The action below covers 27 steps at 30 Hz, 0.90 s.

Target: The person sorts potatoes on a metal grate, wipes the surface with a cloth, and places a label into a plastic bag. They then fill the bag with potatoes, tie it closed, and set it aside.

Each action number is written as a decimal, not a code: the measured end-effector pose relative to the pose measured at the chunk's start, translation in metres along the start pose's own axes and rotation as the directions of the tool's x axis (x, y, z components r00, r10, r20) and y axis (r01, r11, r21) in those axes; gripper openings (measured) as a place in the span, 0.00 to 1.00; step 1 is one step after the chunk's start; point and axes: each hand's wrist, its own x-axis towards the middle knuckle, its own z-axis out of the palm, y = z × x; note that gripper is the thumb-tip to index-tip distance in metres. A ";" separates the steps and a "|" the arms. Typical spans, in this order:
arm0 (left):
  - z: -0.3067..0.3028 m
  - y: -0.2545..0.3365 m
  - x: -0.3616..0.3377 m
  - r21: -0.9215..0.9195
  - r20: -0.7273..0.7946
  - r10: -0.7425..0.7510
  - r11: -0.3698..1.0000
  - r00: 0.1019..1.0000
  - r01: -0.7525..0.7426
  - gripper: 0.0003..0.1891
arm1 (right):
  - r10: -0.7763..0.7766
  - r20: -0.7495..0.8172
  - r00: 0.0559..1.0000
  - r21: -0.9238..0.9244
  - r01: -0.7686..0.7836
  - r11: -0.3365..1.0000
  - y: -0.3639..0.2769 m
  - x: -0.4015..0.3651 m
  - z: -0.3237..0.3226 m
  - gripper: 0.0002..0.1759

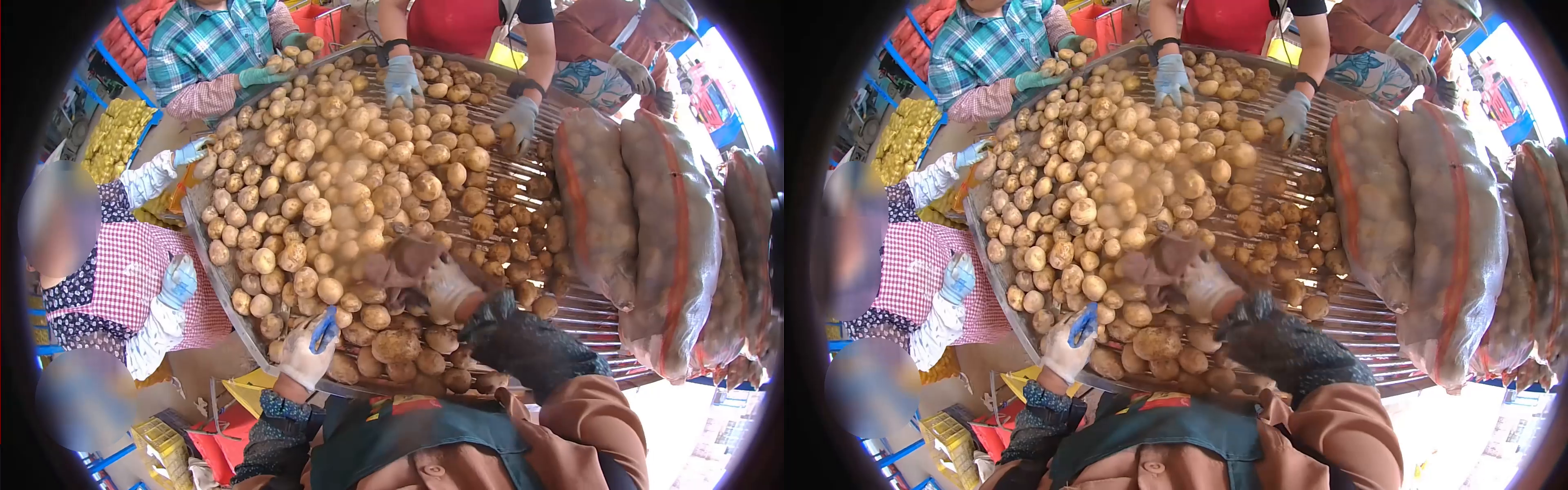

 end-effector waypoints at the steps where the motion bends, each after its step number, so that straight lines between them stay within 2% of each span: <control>1: 0.003 0.001 0.002 -0.027 -0.058 0.101 0.994 0.993 -0.102 0.21 | 0.005 -0.207 0.978 0.030 0.001 1.000 0.015 0.009 0.003 0.29; 2: 0.000 0.006 0.006 -0.018 -0.059 0.105 0.994 0.993 -0.106 0.21 | 0.015 -0.409 0.912 0.056 0.009 0.998 0.034 0.022 0.011 0.29; 4: -0.004 0.014 0.007 -0.025 -0.066 0.074 0.997 0.995 -0.076 0.21 | 0.215 -0.667 0.714 0.209 -0.099 0.973 0.084 0.052 0.024 0.27; 5: -0.003 0.010 0.007 -0.047 -0.104 0.116 0.991 0.988 -0.122 0.20 | 0.315 -0.671 0.671 0.252 -0.194 0.948 0.104 0.048 0.020 0.27; 8: -0.011 0.009 0.002 -0.021 -0.117 0.077 0.997 0.990 -0.080 0.19 | 0.598 -0.583 0.550 0.388 -0.459 0.799 0.119 0.020 0.009 0.27; 9: -0.011 0.005 -0.001 -0.026 -0.121 0.076 0.996 0.990 -0.080 0.19 | 0.659 -0.559 0.503 0.451 -0.483 0.751 0.115 0.011 0.013 0.26; 10: -0.008 -0.002 -0.004 -0.035 -0.162 0.081 0.996 0.984 -0.088 0.19 | 0.657 -0.562 0.502 0.445 -0.486 0.752 0.104 0.004 0.018 0.26; 12: -0.003 -0.013 -0.007 -0.045 -0.204 0.081 0.995 0.976 -0.092 0.18 | 0.645 -0.381 0.662 0.395 -0.515 0.761 0.075 -0.011 0.029 0.26; 14: 0.000 -0.016 -0.011 -0.046 -0.106 -0.025 0.999 0.994 0.021 0.18 | 0.497 -0.378 0.781 0.470 -0.301 0.830 0.031 -0.014 0.030 0.25; 15: -0.001 -0.010 -0.011 0.049 -0.081 -0.030 0.998 0.996 0.034 0.18 | 0.392 -0.455 0.800 0.439 -0.181 0.880 0.014 -0.004 0.032 0.28; 16: 0.001 -0.009 -0.008 0.047 -0.086 -0.020 0.999 0.996 0.024 0.18 | 0.284 -0.532 0.798 0.394 -0.063 0.917 0.000 0.008 0.029 0.31; 18: 0.006 -0.003 -0.004 -0.037 -0.118 0.112 0.992 0.987 -0.117 0.18 | 0.088 -0.631 0.771 0.284 0.123 0.951 -0.007 0.038 0.001 0.27; 19: 0.008 -0.001 -0.001 0.033 -0.144 0.179 0.984 0.973 -0.176 0.19 | 0.108 -0.666 0.738 0.290 0.122 0.949 0.005 0.055 0.001 0.25; 20: 0.003 0.004 0.002 0.046 -0.134 0.181 0.983 0.974 -0.176 0.19 | 0.116 -0.704 0.701 0.291 0.136 0.947 0.018 0.074 -0.001 0.23; 21: -0.001 0.010 0.003 0.025 -0.118 0.150 0.989 0.982 -0.148 0.19 | 0.180 -0.674 0.717 0.349 0.094 0.933 0.024 0.082 -0.010 0.21; 22: -0.004 0.014 -0.001 0.000 -0.108 0.112 0.994 0.988 -0.113 0.20 | 0.216 -0.556 0.803 0.396 0.027 0.918 0.028 0.073 -0.034 0.23; 24: -0.005 0.003 -0.007 0.009 -0.127 0.096 0.995 0.987 -0.095 0.21 | 0.206 -0.620 0.758 0.274 -0.037 0.961 0.046 0.087 -0.019 0.24; 25: -0.005 -0.003 -0.011 0.045 -0.128 0.092 0.995 0.987 -0.087 0.21 | 0.448 -0.506 0.737 0.471 -0.199 0.860 0.052 0.097 -0.011 0.23; 26: -0.004 -0.010 -0.014 0.078 -0.132 0.088 0.994 0.987 -0.078 0.21 | 0.652 -0.348 0.674 0.626 -0.350 0.696 0.058 0.102 -0.009 0.22; 27: -0.002 -0.018 -0.021 0.027 -0.175 0.083 0.996 0.981 -0.079 0.21 | 0.636 -0.298 0.712 0.515 -0.441 0.735 0.063 0.077 -0.014 0.23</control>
